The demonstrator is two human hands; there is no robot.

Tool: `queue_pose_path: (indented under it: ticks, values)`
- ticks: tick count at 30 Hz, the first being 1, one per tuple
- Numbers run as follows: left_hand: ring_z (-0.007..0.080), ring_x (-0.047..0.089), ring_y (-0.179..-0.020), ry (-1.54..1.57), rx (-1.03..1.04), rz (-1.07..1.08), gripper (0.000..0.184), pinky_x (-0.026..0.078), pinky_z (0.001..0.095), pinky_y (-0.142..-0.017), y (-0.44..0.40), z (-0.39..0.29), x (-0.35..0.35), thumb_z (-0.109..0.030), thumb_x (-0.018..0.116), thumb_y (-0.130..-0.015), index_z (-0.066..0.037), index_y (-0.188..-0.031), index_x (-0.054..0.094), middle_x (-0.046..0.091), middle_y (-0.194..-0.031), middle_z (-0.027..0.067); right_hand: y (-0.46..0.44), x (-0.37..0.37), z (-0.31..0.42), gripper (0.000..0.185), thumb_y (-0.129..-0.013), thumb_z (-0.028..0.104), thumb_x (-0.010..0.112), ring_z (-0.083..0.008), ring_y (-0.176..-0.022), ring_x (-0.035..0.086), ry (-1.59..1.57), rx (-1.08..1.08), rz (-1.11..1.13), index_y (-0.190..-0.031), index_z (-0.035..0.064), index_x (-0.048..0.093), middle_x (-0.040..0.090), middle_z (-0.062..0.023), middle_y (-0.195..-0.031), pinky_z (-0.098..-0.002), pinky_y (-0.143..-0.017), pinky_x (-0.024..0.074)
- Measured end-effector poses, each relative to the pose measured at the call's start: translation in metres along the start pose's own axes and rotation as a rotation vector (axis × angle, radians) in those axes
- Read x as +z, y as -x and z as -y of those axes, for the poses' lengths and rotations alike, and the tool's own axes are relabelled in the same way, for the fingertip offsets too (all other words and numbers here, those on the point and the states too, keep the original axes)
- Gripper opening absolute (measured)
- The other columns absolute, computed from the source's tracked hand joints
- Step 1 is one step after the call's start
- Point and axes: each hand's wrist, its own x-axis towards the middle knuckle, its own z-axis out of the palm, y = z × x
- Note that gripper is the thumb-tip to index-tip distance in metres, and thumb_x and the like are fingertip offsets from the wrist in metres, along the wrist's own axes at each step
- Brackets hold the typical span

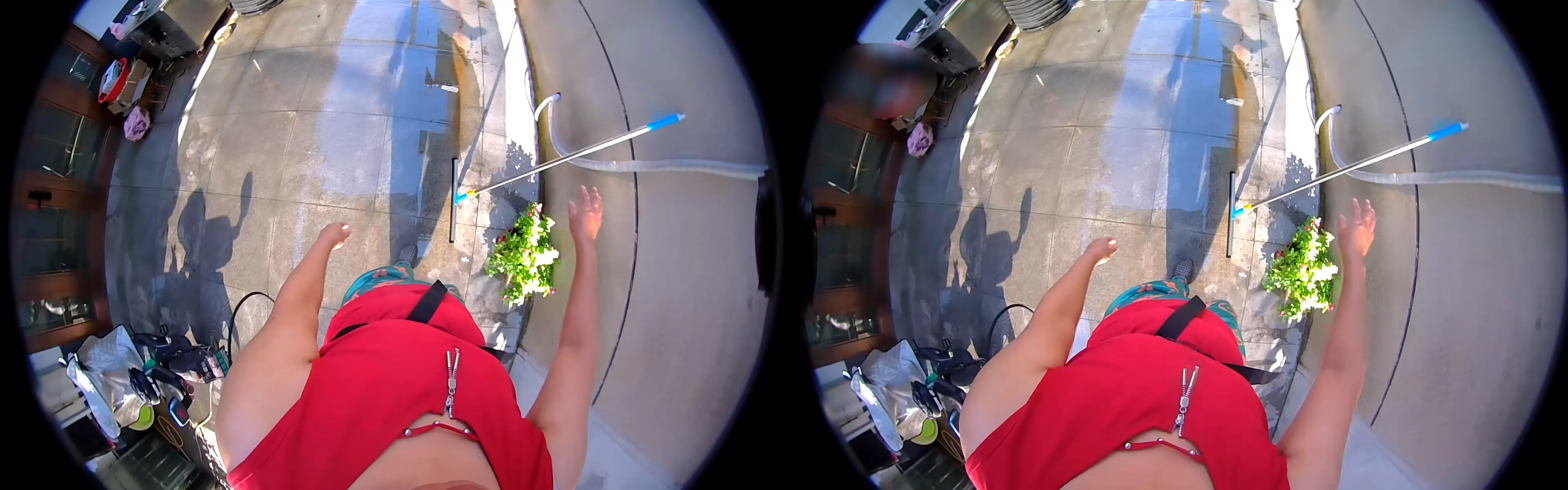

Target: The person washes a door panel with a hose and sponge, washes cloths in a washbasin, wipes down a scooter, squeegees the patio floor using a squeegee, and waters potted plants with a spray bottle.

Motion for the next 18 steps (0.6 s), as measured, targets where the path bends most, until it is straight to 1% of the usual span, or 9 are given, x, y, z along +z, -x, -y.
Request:
queue_pose_path:
  ticks: [3, 5, 6, 9, 13, 14, 15, 17, 18]
  values:
    - [0.0325, 0.060, -0.109, 0.014, 0.094, -0.012, 0.050, 0.047, 0.0414, -0.092, -0.031, -0.098, -0.022, -0.042, 0.058, -0.086, -0.013, -0.126, 0.057, 0.064, -0.117, 0.0145, -0.056, -0.016, -0.018, 0.062, -0.085, 0.032, 0.063, -0.0287, -0.141, 0.023, 0.236, 0.003, 0.090, -0.142, 0.0228, 0.040, 0.027, -0.0064, -0.153, -0.0457, -0.111, 0.0288]
    - [0.0320, 0.062, -0.102, 0.054, 0.208, -0.050, 0.046, 0.049, 0.0406, -0.086, -0.046, -0.148, -0.029, -0.040, 0.058, -0.087, -0.012, -0.124, 0.059, 0.066, -0.110, 0.0143, -0.094, -0.027, -0.032, 0.064, -0.084, 0.033, 0.064, -0.0280, -0.142, 0.021, 0.392, -0.038, 0.112, -0.142, 0.0237, 0.039, 0.026, -0.0053, -0.153, -0.0455, -0.111, 0.0274]
    - [0.0317, 0.064, -0.098, 0.077, 0.263, -0.067, 0.044, 0.050, 0.0402, -0.083, -0.051, -0.167, -0.029, -0.039, 0.058, -0.088, -0.012, -0.122, 0.060, 0.067, -0.107, 0.0142, -0.114, -0.027, -0.043, 0.066, -0.083, 0.033, 0.065, -0.0280, -0.142, 0.020, 0.460, -0.080, 0.098, -0.143, 0.0239, 0.039, 0.025, -0.0058, -0.154, -0.0455, -0.112, 0.0266]
    - [0.0309, 0.064, -0.096, 0.205, 0.286, -0.108, 0.042, 0.050, 0.0405, -0.082, -0.062, -0.206, -0.012, -0.038, 0.057, -0.089, -0.013, -0.122, 0.060, 0.068, -0.104, 0.0129, -0.183, -0.017, -0.081, 0.073, -0.079, 0.033, 0.069, -0.0281, -0.144, 0.016, 0.601, -0.215, 0.037, -0.144, 0.0244, 0.036, 0.024, -0.0066, -0.154, -0.0468, -0.114, 0.0211]
    - [0.0310, 0.064, -0.099, 0.182, 0.119, -0.142, 0.042, 0.050, 0.0389, -0.084, -0.052, -0.230, 0.021, -0.037, 0.057, -0.088, -0.013, -0.122, 0.060, 0.067, -0.107, 0.0136, -0.278, 0.006, -0.125, 0.089, -0.072, 0.030, 0.077, -0.0285, -0.146, 0.009, 0.649, -0.387, 0.066, -0.147, 0.0237, 0.030, 0.020, -0.0077, -0.156, -0.0503, -0.115, 0.0135]
    - [0.0323, 0.063, -0.101, 0.248, 0.009, -0.106, 0.042, 0.050, 0.0393, -0.086, -0.045, -0.235, 0.030, -0.038, 0.057, -0.087, -0.014, -0.122, 0.060, 0.067, -0.109, 0.0139, -0.300, 0.013, -0.135, 0.096, -0.068, 0.031, 0.079, -0.0277, -0.146, 0.004, 0.653, -0.414, 0.113, -0.148, 0.0247, 0.027, 0.016, -0.0077, -0.157, -0.0518, -0.115, 0.0057]
    - [0.0323, 0.063, -0.101, 0.256, -0.039, -0.112, 0.042, 0.050, 0.0395, -0.086, -0.039, -0.242, 0.042, -0.038, 0.057, -0.087, -0.014, -0.122, 0.060, 0.067, -0.109, 0.0139, -0.322, 0.020, -0.145, 0.097, -0.066, 0.031, 0.080, -0.0284, -0.146, 0.007, 0.679, -0.435, 0.157, -0.148, 0.0251, 0.028, 0.017, -0.0076, -0.157, -0.0540, -0.115, 0.0026]
    - [0.0323, 0.063, -0.101, 0.263, -0.135, -0.129, 0.042, 0.050, 0.0400, -0.087, -0.033, -0.251, 0.067, -0.038, 0.056, -0.087, -0.015, -0.121, 0.061, 0.067, -0.109, 0.0140, -0.364, 0.042, -0.171, 0.093, -0.068, 0.033, 0.079, -0.0292, -0.145, 0.011, 0.760, -0.499, 0.218, -0.146, 0.0252, 0.030, 0.026, -0.0070, -0.153, -0.0552, -0.115, 0.0055]
    - [0.0323, 0.063, -0.101, 0.296, -0.181, -0.138, 0.042, 0.050, 0.0400, -0.086, -0.030, -0.262, 0.078, -0.038, 0.057, -0.086, -0.015, -0.120, 0.062, 0.067, -0.109, 0.0145, -0.383, 0.057, -0.191, 0.090, -0.067, 0.031, 0.079, -0.0291, -0.143, 0.017, 0.742, -0.540, 0.163, -0.144, 0.0246, 0.033, 0.032, -0.0067, -0.150, -0.0560, -0.115, 0.0061]
